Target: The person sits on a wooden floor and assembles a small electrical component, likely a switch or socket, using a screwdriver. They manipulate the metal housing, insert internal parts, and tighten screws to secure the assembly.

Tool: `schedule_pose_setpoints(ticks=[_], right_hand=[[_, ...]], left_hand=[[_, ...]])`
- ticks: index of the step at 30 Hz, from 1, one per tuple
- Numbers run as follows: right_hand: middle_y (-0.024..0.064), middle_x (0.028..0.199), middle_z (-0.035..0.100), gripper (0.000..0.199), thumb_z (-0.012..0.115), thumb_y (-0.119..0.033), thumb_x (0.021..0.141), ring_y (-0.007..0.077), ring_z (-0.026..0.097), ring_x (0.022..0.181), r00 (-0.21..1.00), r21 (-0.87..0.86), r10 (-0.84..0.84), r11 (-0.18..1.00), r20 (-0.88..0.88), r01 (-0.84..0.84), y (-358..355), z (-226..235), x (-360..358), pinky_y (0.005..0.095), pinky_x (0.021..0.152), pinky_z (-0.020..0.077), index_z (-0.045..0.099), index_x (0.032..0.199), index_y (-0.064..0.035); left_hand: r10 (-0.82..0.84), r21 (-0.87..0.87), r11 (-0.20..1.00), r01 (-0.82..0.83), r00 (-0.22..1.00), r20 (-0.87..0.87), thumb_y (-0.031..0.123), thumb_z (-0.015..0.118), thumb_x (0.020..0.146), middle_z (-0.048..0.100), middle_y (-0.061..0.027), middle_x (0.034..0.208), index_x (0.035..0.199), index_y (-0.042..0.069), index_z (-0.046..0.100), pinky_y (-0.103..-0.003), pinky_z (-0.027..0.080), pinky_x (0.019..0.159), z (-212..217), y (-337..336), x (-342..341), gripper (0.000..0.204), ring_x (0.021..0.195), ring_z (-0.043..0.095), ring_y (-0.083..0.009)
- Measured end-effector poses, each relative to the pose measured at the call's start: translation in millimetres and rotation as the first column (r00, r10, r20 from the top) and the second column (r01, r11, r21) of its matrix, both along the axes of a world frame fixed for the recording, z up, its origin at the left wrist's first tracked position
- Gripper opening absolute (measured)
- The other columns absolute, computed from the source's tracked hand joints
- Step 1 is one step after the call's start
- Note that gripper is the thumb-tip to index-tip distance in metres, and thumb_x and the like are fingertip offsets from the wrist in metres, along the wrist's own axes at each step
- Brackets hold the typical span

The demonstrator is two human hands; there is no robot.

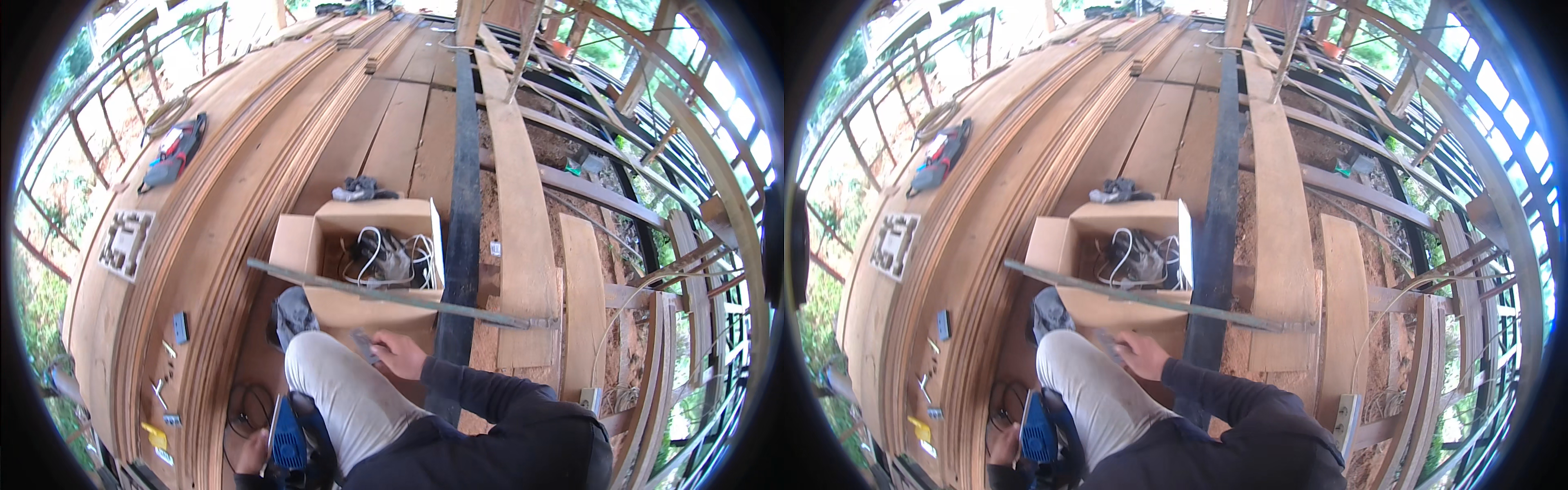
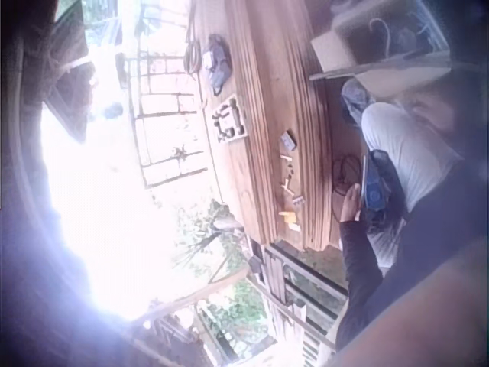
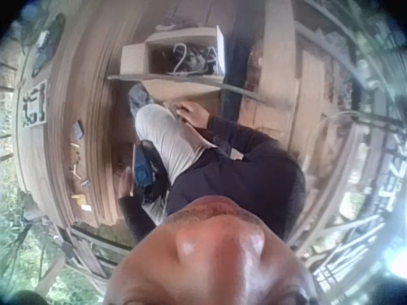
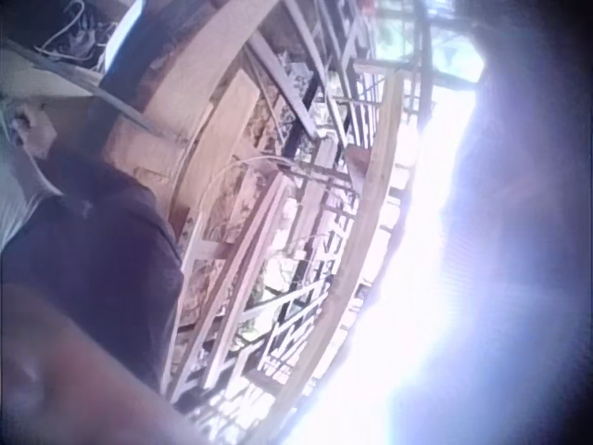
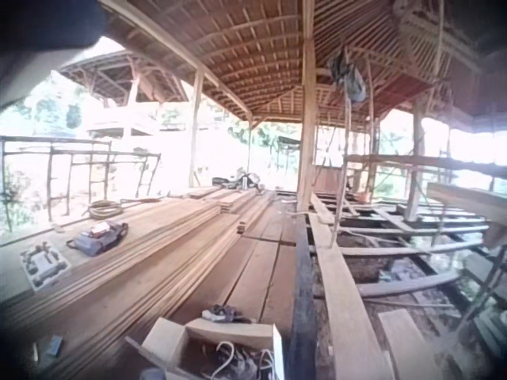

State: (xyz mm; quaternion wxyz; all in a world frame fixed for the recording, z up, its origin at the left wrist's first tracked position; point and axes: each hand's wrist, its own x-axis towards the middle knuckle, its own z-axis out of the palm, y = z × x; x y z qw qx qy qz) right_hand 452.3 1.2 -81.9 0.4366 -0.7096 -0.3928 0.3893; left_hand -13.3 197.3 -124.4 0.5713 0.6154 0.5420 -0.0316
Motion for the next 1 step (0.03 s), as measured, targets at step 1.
schedule_pose_setpoints(ticks=[1], right_hand=[[0.0151, 0.091, 0.066, 0.018, 0.057, -0.018, 0.096, 0.0284, 0.067, 0.086, 0.972, 0.025, 0.002, 1.0, 0.237, -0.008, -5.5, -23.3, 14.3, 0.0411, 0.076, 0.0533, 0.058, 0.106, -0.0039]], left_hand=[[0.056, -0.101, 0.993, -0.056, 0.998, -0.002, 0.026, 0.062, 0.098, 0.067, -0.0098, 0.111, 0.125, -0.008, 0.056, -0.029, 0.05, 0.086, -1.6, -6.7, -0.9, 0.044, 0.096, 0.062, -0.0154]])
